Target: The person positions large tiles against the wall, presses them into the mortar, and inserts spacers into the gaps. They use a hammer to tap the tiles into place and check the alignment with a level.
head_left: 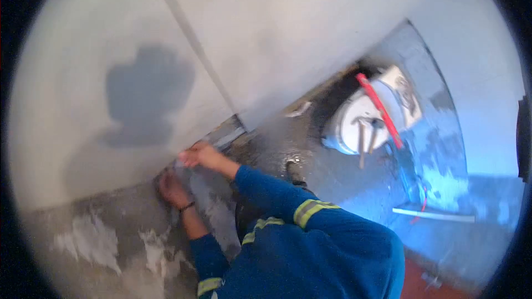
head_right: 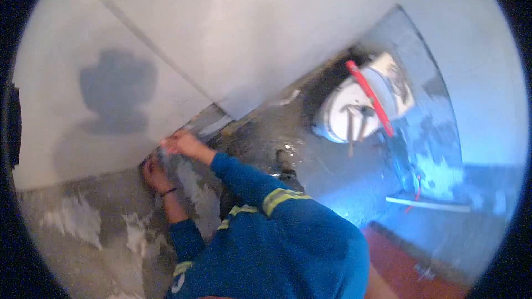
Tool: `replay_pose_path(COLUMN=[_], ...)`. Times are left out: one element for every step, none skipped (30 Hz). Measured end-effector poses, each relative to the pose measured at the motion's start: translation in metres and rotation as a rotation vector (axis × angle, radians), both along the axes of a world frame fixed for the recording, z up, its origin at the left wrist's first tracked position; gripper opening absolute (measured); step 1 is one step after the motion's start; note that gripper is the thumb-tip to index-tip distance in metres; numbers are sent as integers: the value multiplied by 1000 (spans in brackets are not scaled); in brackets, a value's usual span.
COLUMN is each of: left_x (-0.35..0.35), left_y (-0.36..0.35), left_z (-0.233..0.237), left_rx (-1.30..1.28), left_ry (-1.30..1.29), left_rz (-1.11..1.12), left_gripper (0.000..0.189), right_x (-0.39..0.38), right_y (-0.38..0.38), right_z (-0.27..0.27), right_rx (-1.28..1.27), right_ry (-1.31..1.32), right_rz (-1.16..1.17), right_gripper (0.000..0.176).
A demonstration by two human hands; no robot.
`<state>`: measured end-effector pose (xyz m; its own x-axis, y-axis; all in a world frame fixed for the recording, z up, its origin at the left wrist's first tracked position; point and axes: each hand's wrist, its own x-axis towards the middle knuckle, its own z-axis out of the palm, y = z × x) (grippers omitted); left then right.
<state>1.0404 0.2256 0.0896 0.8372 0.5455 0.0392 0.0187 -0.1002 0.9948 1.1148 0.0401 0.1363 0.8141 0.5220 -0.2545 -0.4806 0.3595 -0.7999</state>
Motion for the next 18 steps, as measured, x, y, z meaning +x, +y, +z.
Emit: replay_pose_path(left_x=[-6, -8, -7, -6, -1, 2, -4, -4, -2, -3, -4, -6, -8, -10, -6, -1, -2, -3], left_y=[-6, -17, -32, -25, -30, -35, -37, -35, -35, -35, -35, -34, -31, -28, -24, -19, -12, -10], left_z=[-5, 0, 35, 25, 30, 36, 38, 39, 41, 41, 41, 42, 37, 32, 28, 23, 15, 5], left_rx=[-219, -426, -401, -320, -406, -499, -493, -616, -737, -737, -746, -753, -755, -819, -883, -884, -949, -1030], left_ry=[37, 53, 201, 180, 172, 166, 153, 121, 90, 92, 62, 33, 35, 42, 45, 50, -30, -90], left_rz=[77, 188, 235, 204, 229, 236, 256, 188, 108, 110, 102, 94, 92, 21, -60, -83, -95, -124], left_gripper=[25, 28, 29, 24, 21, 19, 19, 18, 18, 18, 15, 13, 13, 13, 13, 13, 15, 16], right_x=[4, 10, 10, 8, 10, 10, 5, 4, 5, 4, 4, 3, 3, 4, 6, 7, 3, 0], right_y=[-2, -1, -1, -1, -1, 1, -3, -2, -1, 0, 0, 0, -1, -3, -2, 0, 2, 7], right_z=[-16, -35, -26, -14, -5, -3, -3, -3, -3, -4, -4, -4, -5, -6, -5, -1, -1, -10], right_rx=[21, 61, 77, 48, 8, 24, 15, 2, 6, -23, -54, -54, -27, 1, 0, -48, -101, -35], right_ry=[-38, -67, 37, 60, 68, 65, 41, 19, 16, 36, 55, 55, 33, 12, 8, 8, 19, -39], right_rz=[30, 91, 69, 71, 45, 80, 74, 60, 64, 64, 67, 71, 74, 67, 50, 38, 17, 9], right_gripper=[31, 31, 31, 34, 37, 37, 38, 40, 40, 41, 41, 41, 40, 39, 39, 37, 35, 31])
